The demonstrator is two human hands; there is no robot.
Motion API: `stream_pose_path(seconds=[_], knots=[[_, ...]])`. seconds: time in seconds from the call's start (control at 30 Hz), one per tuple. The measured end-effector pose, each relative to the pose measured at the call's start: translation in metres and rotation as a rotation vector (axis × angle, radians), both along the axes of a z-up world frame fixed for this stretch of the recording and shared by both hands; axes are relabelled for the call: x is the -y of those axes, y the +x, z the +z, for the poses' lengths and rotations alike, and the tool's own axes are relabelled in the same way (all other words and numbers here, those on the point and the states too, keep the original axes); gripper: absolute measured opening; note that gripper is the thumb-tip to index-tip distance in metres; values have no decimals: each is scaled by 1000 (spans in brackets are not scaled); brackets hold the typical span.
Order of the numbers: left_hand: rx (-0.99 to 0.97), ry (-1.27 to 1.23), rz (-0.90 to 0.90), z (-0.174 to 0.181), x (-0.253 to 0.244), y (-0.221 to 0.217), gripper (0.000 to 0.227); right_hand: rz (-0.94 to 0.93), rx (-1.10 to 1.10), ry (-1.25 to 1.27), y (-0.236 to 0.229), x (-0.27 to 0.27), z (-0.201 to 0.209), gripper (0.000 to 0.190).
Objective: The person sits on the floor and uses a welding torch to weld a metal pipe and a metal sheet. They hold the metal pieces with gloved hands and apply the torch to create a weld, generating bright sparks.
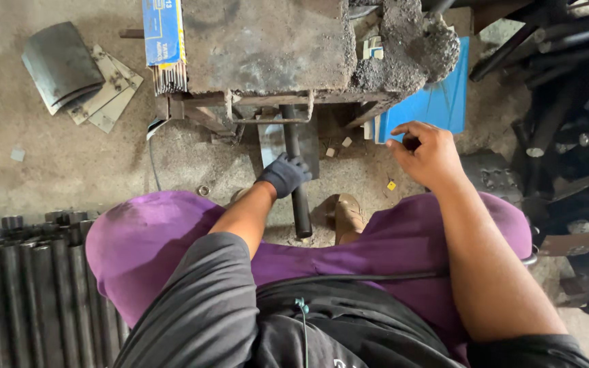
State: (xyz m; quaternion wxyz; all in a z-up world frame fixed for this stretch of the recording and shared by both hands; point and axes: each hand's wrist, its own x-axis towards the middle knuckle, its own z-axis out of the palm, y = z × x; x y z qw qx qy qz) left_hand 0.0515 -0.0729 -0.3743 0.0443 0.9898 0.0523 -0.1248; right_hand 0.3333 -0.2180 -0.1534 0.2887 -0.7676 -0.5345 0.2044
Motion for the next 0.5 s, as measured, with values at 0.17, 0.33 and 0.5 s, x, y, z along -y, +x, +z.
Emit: stream_pose_path(seconds=[0.17,0.33,0.5], knots=[[-7,-304,408,45,5,-10,34,22,7,40,-6,-4,1,25],[-283,-623,814,85,46,-8,66,2,-27,57,-15,-13,9,24],[-433,-630,912,70,105,-17,93,22,-61,186,-22,-11,6,22]])
